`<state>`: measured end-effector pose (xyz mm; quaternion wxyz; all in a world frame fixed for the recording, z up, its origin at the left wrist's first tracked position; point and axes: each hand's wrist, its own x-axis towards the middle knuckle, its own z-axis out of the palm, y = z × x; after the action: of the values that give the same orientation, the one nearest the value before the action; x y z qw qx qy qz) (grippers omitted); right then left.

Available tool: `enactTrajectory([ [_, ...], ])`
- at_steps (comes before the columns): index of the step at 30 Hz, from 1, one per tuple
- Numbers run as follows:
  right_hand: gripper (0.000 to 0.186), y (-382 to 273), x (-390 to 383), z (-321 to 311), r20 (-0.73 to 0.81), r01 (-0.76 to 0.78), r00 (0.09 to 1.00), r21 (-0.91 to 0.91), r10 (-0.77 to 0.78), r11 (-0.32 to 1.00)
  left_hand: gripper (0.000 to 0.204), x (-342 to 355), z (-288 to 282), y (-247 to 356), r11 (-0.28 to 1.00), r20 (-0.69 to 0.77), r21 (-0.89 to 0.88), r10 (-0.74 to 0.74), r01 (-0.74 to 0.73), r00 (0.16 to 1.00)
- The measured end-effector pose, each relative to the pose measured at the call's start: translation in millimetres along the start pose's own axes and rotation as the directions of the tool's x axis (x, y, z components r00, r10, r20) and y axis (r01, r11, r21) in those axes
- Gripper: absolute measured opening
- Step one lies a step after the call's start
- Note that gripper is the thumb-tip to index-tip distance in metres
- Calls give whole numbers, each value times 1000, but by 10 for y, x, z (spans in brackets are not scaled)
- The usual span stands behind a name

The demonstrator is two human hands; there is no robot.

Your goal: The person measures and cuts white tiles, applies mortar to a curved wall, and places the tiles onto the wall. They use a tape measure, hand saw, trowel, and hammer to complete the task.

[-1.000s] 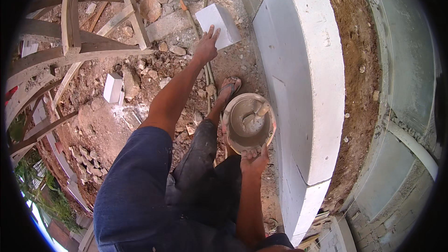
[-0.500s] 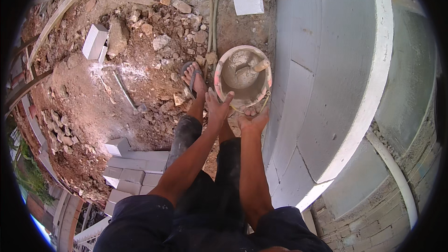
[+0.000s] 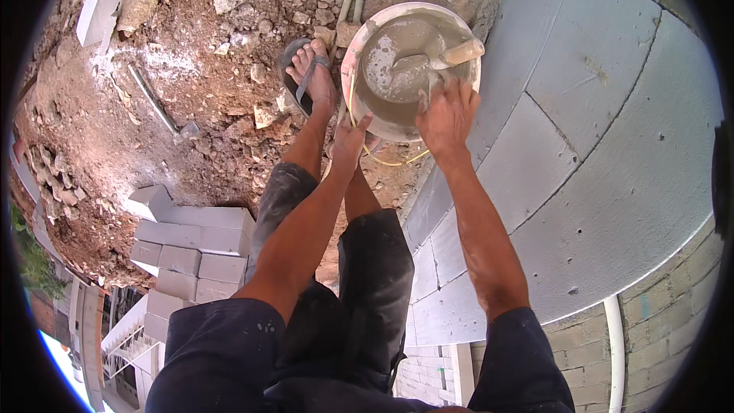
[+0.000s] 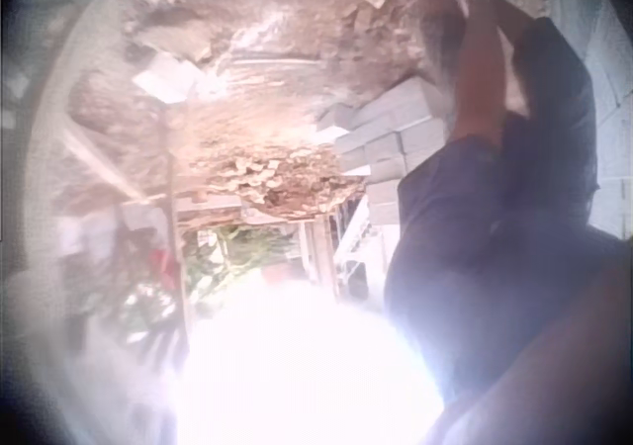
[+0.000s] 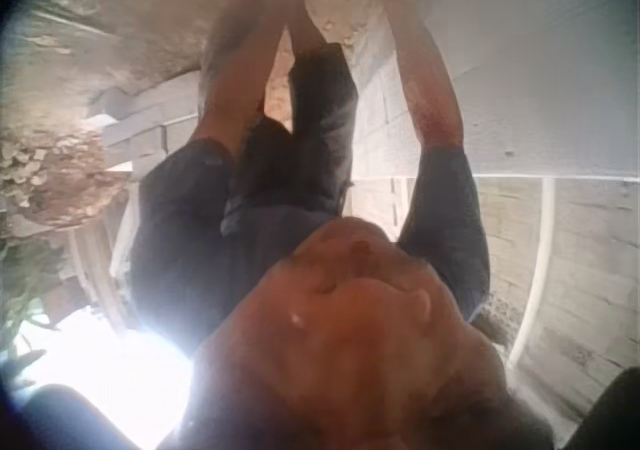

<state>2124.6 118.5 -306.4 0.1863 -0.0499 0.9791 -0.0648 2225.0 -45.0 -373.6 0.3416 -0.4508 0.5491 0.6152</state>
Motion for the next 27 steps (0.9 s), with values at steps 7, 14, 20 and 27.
enactTrajectory([
  [7,30,315,766,362,727,664,669,-489,-157,566,52,134,103,-47,925,-139,303,281,-229,950],
  [14,36,-28,537,-667,786,677,600,-400,-149,618,55,319,37,457,918,-138,243,351,-312,926],
  [20,32,-10,1172,-760,671,714,684,-535,-286,452,55,794,27,445,835,-283,393,509,-386,813],
  [27,17,577,708,-55,646,200,753,-401,122,894,53,689,22,537,868,-318,349,464,-354,826],
])
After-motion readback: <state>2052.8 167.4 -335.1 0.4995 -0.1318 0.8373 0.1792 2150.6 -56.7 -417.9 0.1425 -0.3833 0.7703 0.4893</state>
